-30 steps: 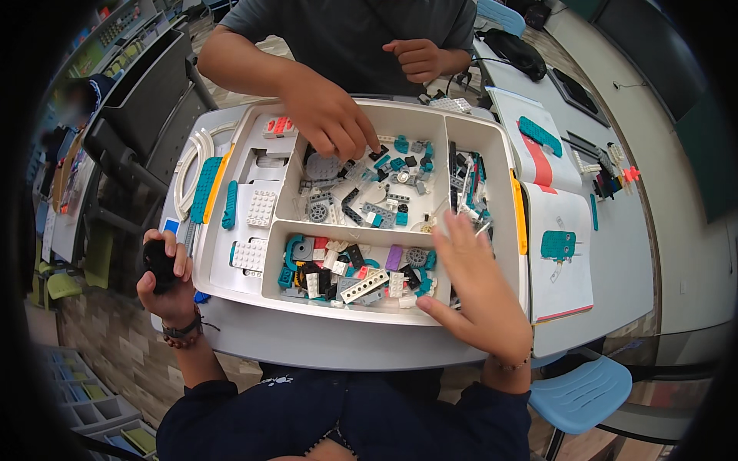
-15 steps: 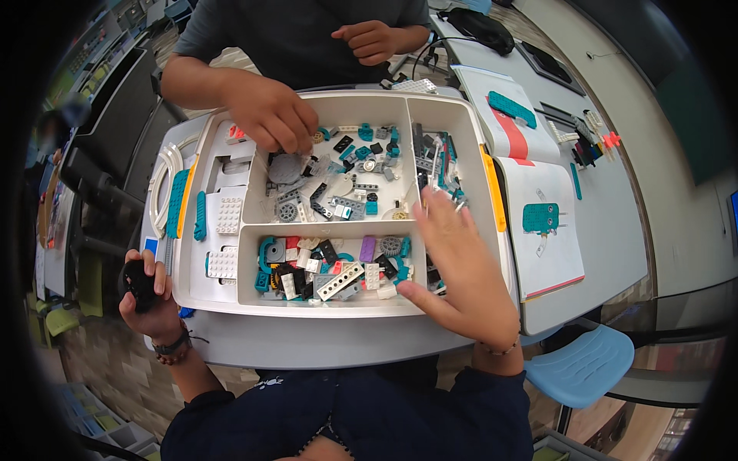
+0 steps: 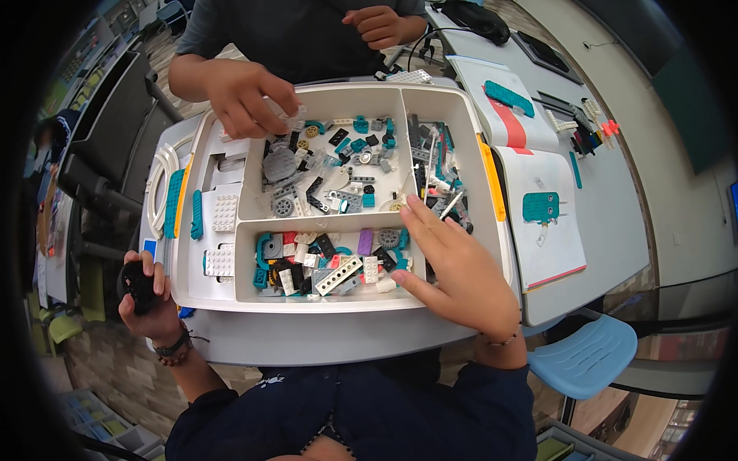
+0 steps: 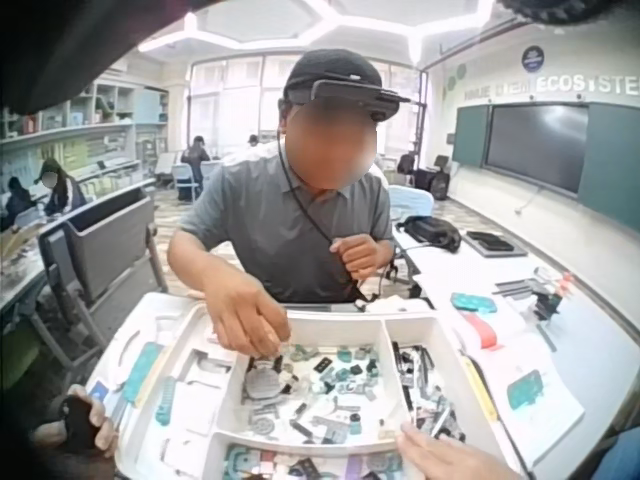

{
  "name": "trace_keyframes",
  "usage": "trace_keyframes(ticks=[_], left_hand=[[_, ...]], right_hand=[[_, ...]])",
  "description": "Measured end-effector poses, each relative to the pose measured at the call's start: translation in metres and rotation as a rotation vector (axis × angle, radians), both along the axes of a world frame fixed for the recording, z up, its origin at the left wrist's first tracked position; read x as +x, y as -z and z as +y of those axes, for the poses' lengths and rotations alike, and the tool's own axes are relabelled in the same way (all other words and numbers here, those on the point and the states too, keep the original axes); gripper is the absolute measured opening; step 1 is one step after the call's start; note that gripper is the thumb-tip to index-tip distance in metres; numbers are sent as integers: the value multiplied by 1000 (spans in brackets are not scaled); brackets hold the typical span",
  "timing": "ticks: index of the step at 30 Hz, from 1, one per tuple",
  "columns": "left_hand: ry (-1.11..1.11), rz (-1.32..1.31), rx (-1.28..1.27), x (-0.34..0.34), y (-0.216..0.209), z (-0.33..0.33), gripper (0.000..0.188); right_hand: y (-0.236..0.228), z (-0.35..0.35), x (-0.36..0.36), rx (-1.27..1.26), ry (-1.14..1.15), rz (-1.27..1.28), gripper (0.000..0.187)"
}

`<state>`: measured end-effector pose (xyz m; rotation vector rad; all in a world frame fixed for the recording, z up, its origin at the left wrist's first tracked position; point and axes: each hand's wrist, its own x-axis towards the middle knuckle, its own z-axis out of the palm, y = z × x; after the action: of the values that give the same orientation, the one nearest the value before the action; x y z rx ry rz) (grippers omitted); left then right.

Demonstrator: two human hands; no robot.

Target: The person assembles LEGO Technic parts at a table, picking up beams, gears, and connectors from a compartmentalized tray and snapping them together. They handle a black wheel and attach it to a teal axle, then connect additional beams and small components. A second person across the table also assembles parts.

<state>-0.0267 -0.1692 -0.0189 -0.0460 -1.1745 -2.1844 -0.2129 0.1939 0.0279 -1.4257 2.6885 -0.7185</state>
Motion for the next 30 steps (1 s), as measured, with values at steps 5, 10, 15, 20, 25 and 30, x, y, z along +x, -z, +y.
trace_keyframes(ticks=[5,10,15,20,25,30], left_hand=[[7,-11,9,0,3,-3,61],[-9,-17,-1,-1,0,0,62],[-17,-31,-12,-4,-2,1,62],[-15,-34,-12,-1,-1,0,62],[-33,-29,-6,-5,-2,1,64],[-44,-35,16,-3,-3,1,63]], right_hand=[[-18,-9,-5,100,-9,111,47],[-21,-26,-29,202,-63,22,26],[-7,-27,-41,188,-76,43,8],[-4,-24,-42,178,-53,17,13],[-10,-26,-40,150,-35,-4,13],[-12,-29,-39,94,-36,14,13]])
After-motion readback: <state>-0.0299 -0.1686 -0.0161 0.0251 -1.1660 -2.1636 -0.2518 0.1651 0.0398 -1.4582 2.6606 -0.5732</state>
